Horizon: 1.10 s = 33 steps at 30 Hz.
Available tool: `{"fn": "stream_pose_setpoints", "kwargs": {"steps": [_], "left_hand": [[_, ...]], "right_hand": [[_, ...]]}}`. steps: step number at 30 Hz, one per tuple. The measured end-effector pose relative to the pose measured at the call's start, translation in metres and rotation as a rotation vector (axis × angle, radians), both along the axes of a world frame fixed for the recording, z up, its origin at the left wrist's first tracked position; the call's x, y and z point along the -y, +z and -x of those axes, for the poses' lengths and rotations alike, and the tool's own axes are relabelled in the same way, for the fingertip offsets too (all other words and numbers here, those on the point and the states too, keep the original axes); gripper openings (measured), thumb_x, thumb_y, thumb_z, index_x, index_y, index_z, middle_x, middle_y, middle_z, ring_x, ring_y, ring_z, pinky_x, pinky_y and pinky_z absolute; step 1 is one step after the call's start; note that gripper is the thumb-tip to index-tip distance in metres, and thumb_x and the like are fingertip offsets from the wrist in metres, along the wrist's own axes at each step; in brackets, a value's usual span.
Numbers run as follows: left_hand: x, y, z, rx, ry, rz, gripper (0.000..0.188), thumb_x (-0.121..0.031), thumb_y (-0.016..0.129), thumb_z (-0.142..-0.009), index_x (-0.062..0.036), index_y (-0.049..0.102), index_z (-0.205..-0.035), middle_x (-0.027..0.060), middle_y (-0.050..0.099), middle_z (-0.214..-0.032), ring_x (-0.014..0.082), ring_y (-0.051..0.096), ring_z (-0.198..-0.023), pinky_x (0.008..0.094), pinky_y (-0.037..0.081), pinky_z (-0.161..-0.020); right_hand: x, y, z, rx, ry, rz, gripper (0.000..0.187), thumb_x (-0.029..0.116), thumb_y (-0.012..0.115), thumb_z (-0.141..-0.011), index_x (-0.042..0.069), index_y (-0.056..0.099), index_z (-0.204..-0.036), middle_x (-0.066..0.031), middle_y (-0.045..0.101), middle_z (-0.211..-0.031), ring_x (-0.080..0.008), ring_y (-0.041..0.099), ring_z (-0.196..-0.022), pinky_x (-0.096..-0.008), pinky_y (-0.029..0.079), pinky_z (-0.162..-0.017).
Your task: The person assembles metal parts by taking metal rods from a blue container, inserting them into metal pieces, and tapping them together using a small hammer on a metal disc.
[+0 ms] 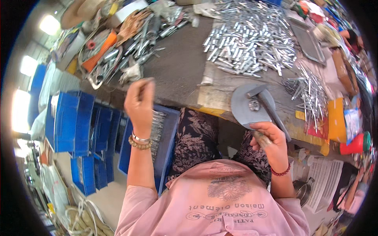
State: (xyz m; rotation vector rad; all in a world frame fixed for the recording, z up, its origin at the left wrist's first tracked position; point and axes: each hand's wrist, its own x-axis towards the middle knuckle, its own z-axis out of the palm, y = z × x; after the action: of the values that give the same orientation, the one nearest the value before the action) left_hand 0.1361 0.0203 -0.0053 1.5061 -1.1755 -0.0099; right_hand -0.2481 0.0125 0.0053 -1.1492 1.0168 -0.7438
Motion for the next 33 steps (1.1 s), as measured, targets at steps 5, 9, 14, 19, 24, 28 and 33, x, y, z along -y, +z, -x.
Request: {"fn": "stream_pose_setpoints", "kwargs": {"steps": [5,9,14,19,24,28,33], "left_hand": [[0.075,0.025,0.066,0.316,-0.504,-0.122,0.018,-0.002,0.075,-0.095,-0.0061,0.076,-0.113,0.0053,0.071,-0.106,0.0165,0.065,-0.087,0.0289,0.051,-0.077],[0.110,0.017,0.089,0.544,-0.541,-0.219,0.022,-0.009,0.077,-0.093,-0.0083,0.074,-0.115,0.0082,0.070,-0.108,0.0268,0.069,-0.091,0.0367,0.055,-0.081],[0.122,0.020,0.096,0.545,-0.492,-0.419,0.018,-0.018,0.081,-0.090,-0.0074,0.073,-0.102,0.0095,0.067,-0.100,0.0325,0.068,-0.092,0.0436,0.053,-0.080],[0.106,0.020,0.097,0.567,-0.499,-0.280,0.017,-0.018,0.081,-0.090,-0.0058,0.072,-0.099,0.0098,0.065,-0.096,0.0318,0.067,-0.087,0.0428,0.053,-0.079],[0.063,0.040,0.116,0.345,-0.624,-0.328,0.015,-0.015,0.080,-0.090,-0.0052,0.071,-0.097,0.0099,0.065,-0.097,0.0323,0.066,-0.088,0.0421,0.052,-0.077],[0.039,0.040,0.129,0.482,-0.679,-0.382,0.012,-0.008,0.078,-0.090,-0.0028,0.074,-0.101,0.0111,0.066,-0.094,0.0290,0.066,-0.087,0.0372,0.052,-0.078],[0.034,0.025,0.134,0.448,-0.675,-0.310,0.014,-0.009,0.081,-0.088,-0.0042,0.076,-0.100,0.0100,0.067,-0.094,0.0295,0.067,-0.089,0.0377,0.052,-0.079]], "right_hand": [[-0.006,0.007,-0.003,0.034,0.126,0.023,0.034,-0.006,0.065,-0.098,0.002,0.073,-0.130,-0.0042,0.076,-0.100,-0.0100,0.070,-0.089,-0.0265,0.057,-0.079],[-0.009,0.016,0.012,-0.170,0.142,0.453,0.031,-0.001,0.075,-0.094,0.004,0.074,-0.124,-0.0111,0.078,-0.107,-0.0169,0.073,-0.092,-0.0315,0.058,-0.082],[0.013,0.033,0.057,-0.568,-0.201,0.815,0.029,0.003,0.079,-0.087,0.007,0.077,-0.116,-0.0113,0.077,-0.107,-0.0264,0.076,-0.094,-0.0364,0.060,-0.082],[0.066,0.030,0.104,-1.200,-0.303,1.140,0.021,0.005,0.079,-0.080,0.012,0.077,-0.100,-0.0070,0.067,-0.098,-0.0288,0.071,-0.095,-0.0411,0.059,-0.078],[0.091,0.023,0.105,-1.438,-0.079,1.164,0.010,0.003,0.074,-0.080,0.009,0.073,-0.089,-0.0074,0.064,-0.104,-0.0290,0.070,-0.102,-0.0439,0.060,-0.080],[0.087,0.036,0.099,-1.367,-0.062,1.193,0.015,0.004,0.073,-0.080,0.009,0.070,-0.094,-0.0084,0.062,-0.103,-0.0294,0.069,-0.104,-0.0461,0.059,-0.079],[0.049,0.044,0.055,-0.518,-0.235,0.856,0.033,-0.012,0.073,-0.081,0.006,0.069,-0.108,-0.0063,0.072,-0.100,-0.0179,0.069,-0.081,-0.0300,0.058,-0.073]]}}
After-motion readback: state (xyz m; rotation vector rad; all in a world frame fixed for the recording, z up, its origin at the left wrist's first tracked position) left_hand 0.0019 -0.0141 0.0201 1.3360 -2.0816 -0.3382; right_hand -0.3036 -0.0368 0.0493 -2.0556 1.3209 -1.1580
